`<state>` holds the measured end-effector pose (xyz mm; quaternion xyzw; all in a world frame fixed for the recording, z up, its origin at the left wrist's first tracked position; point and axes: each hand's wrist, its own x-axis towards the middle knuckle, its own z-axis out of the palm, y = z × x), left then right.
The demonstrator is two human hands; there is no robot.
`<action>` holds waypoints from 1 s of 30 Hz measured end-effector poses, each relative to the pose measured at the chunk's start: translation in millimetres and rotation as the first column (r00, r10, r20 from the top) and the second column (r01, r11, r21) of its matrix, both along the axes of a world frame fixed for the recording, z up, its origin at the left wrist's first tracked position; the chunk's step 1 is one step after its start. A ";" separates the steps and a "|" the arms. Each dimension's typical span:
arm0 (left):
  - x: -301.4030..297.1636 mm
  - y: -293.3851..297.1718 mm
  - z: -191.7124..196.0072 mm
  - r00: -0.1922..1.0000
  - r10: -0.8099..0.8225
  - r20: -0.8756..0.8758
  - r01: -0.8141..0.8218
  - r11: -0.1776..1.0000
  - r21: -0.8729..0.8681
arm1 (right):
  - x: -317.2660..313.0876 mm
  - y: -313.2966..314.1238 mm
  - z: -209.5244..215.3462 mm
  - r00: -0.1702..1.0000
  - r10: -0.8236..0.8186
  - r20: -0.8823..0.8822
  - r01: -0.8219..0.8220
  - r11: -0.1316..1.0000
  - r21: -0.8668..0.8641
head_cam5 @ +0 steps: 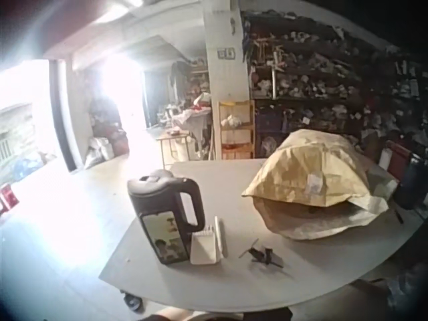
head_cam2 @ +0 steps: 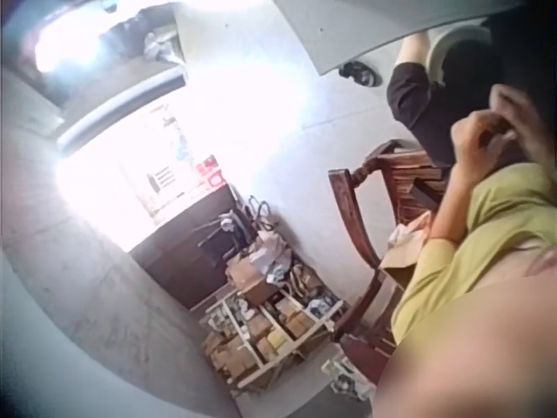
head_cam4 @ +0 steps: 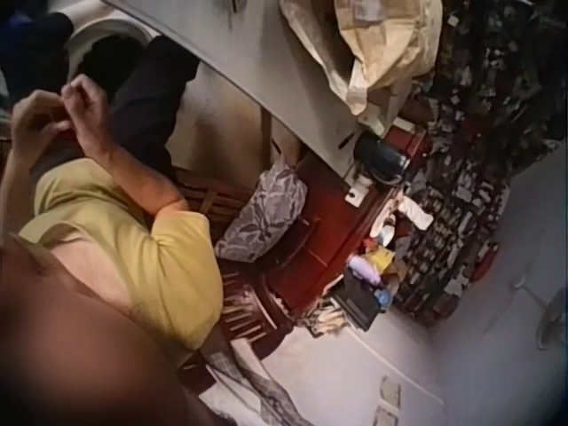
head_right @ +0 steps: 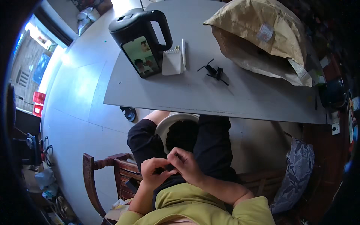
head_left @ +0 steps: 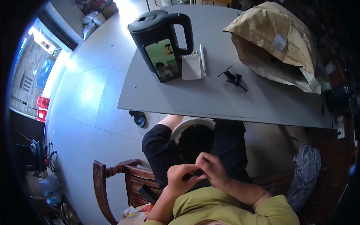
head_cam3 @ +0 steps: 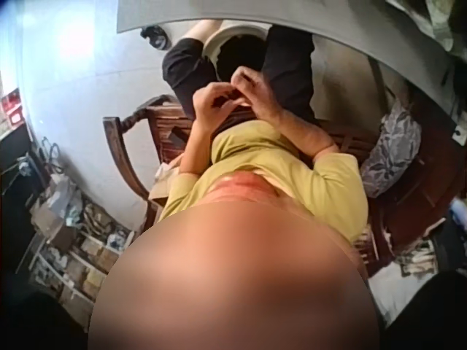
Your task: Attaching small black plastic clips to drone propellers while sitting at a table.
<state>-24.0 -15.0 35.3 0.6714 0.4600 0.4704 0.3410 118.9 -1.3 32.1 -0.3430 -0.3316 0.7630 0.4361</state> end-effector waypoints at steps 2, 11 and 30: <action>-15.0 3.5 10.2 0.994 -0.109 0.005 0.109 0.994 -0.015 | 16.7 4.6 -1.2 0.949 0.311 -0.052 -0.311 0.950 0.022; -30.2 4.9 27.1 0.831 -0.556 0.009 0.555 0.829 -0.066 | 36.0 12.8 16.5 0.457 0.862 0.220 -0.885 0.415 0.213; -12.0 -0.9 20.9 0.997 -0.030 0.066 0.041 0.986 -0.162 | 30.8 5.9 11.8 0.949 0.281 0.140 -0.295 0.951 0.095</action>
